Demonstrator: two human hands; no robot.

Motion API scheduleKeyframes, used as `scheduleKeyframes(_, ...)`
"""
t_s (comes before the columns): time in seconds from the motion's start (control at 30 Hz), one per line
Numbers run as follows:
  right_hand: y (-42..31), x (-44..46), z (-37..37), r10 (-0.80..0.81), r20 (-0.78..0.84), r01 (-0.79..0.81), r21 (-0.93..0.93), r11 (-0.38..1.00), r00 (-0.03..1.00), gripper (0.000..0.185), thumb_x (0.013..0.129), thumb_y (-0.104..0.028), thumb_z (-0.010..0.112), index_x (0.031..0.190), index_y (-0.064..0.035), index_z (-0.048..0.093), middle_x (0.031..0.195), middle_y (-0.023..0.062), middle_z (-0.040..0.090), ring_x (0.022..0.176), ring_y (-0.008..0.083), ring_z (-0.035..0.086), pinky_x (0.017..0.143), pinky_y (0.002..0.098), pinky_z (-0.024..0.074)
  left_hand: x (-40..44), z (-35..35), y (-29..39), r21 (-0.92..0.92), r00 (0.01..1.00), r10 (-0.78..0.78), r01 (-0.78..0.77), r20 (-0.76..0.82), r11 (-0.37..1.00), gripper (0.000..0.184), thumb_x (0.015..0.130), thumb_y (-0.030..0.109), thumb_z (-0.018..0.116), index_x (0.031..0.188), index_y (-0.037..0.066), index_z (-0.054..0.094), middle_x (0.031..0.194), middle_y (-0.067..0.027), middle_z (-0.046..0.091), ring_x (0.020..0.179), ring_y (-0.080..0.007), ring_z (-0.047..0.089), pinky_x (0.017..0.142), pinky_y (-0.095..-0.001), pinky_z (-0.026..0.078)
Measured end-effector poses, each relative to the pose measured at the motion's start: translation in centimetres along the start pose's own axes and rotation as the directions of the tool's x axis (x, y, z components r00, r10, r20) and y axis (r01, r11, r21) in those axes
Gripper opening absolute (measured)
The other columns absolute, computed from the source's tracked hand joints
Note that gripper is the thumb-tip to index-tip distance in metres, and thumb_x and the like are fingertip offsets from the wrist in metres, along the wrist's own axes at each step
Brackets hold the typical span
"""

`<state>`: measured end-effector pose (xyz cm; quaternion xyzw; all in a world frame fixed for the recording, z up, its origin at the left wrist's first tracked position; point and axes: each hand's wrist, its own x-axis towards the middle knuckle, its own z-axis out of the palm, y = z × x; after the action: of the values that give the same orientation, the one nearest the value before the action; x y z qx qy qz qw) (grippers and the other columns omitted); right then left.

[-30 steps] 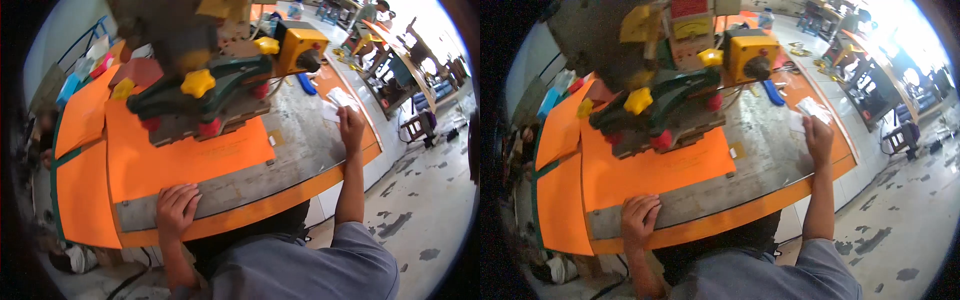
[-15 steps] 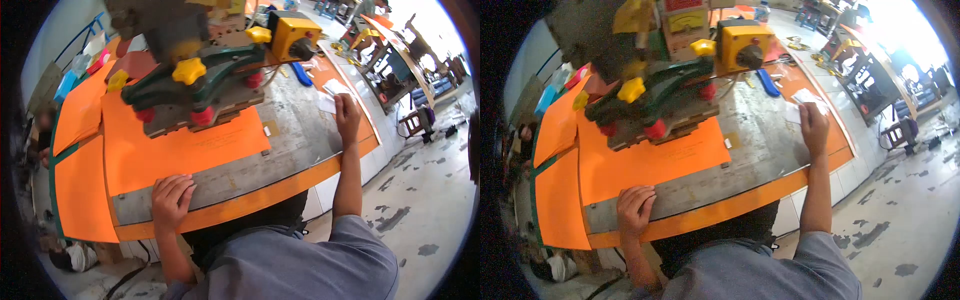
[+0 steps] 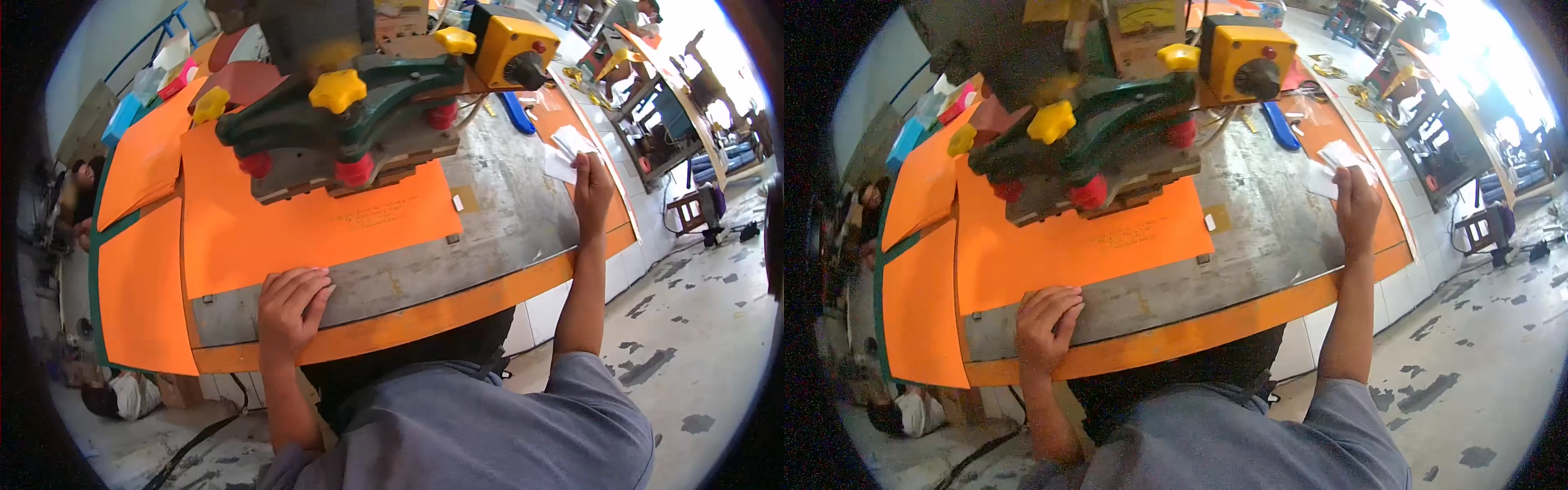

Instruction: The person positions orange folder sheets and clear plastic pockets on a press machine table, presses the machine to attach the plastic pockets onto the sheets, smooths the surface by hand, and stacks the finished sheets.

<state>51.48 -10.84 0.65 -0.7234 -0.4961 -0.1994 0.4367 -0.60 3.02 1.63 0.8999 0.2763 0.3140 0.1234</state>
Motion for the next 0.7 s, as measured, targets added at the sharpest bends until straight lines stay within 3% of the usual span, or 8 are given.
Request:
scheduleKeyframes(0.17,2.0,-0.2,-0.2,0.021,0.012,-0.020,-0.038,0.999,1.000,0.029,0.114,-0.022,0.059,0.097,0.0000,0.068,0.088,0.0156,0.071,0.082,0.0270,0.068,0.076,0.0386,0.0532,-0.1,-0.1,0.1,0.019,1.000,-0.009,0.009,-0.008,1.000,0.011,0.093,0.012,0.081,0.100,0.004,0.078,0.107,-0.0079,0.083,0.105,-0.0264,0.077,0.090,-0.0392,0.054)
scheduleKeyframes(0.4,0.7,0.0,-0.2,-0.007,0.014,0.007,-0.071,0.997,1.000,0.035,0.117,-0.026,0.055,0.096,-0.0003,0.067,0.087,0.0125,0.069,0.080,0.0225,0.066,0.076,0.0357,0.0522,-0.4,0.1,-0.5,-0.019,1.000,0.020,-0.020,-0.011,1.000,0.012,0.093,0.014,0.082,0.100,0.005,0.077,0.107,-0.0068,0.082,0.104,-0.0253,0.076,0.091,-0.0396,0.055)
scheduleKeyframes(0.47,0.5,0.0,-0.1,-0.021,-0.012,0.020,-0.051,0.998,1.000,0.037,0.117,-0.026,0.054,0.094,0.0001,0.067,0.081,0.0050,0.064,0.076,0.0118,0.055,0.071,0.0310,0.0455,-0.4,0.1,-0.5,-0.021,1.000,0.021,-0.021,-0.008,1.000,0.012,0.093,0.014,0.082,0.101,0.005,0.077,0.107,-0.0067,0.082,0.104,-0.0252,0.076,0.091,-0.0396,0.055)
scheduleKeyframes(0.57,0.1,0.1,0.1,-0.027,-0.029,0.026,-0.040,0.999,0.999,0.037,0.117,-0.027,0.055,0.094,0.0001,0.067,0.080,0.0034,0.062,0.074,0.0107,0.052,0.068,0.0301,0.0427,-0.4,0.1,-0.6,-0.010,0.999,0.039,-0.039,-0.018,0.999,0.012,0.094,0.014,0.082,0.100,0.005,0.077,0.107,-0.0067,0.082,0.105,-0.0250,0.076,0.092,-0.0393,0.055)
scheduleKeyframes(0.6,0.0,0.1,0.0,-0.026,-0.027,0.025,-0.038,0.999,0.999,0.037,0.117,-0.027,0.055,0.094,0.0001,0.067,0.080,0.0034,0.062,0.074,0.0107,0.052,0.068,0.0301,0.0427,-0.5,0.1,-0.6,-0.010,0.999,0.033,-0.033,-0.014,0.999,0.012,0.094,0.014,0.082,0.100,0.005,0.078,0.107,-0.0066,0.082,0.105,-0.0249,0.076,0.092,-0.0392,0.055)
scheduleKeyframes(0.67,0.0,0.0,-0.1,0.030,0.003,-0.030,-0.067,0.997,1.000,0.034,0.116,-0.027,0.056,0.098,-0.0004,0.068,0.087,0.0123,0.071,0.080,0.0228,0.068,0.076,0.0356,0.0532,-0.5,0.1,-0.6,-0.009,1.000,0.023,-0.023,-0.009,1.000,0.012,0.094,0.014,0.082,0.100,0.005,0.078,0.107,-0.0066,0.082,0.105,-0.0248,0.077,0.092,-0.0391,0.055)
scheduleKeyframes(0.7,-0.1,0.0,-0.2,0.030,0.004,-0.029,-0.066,0.997,1.000,0.034,0.116,-0.027,0.056,0.098,-0.0004,0.068,0.087,0.0123,0.071,0.080,0.0228,0.068,0.076,0.0356,0.0532,-0.5,0.1,-0.7,-0.013,1.000,0.022,-0.022,-0.008,1.000,0.012,0.094,0.014,0.082,0.100,0.005,0.078,0.108,-0.0066,0.082,0.105,-0.0246,0.077,0.092,-0.0390,0.055)
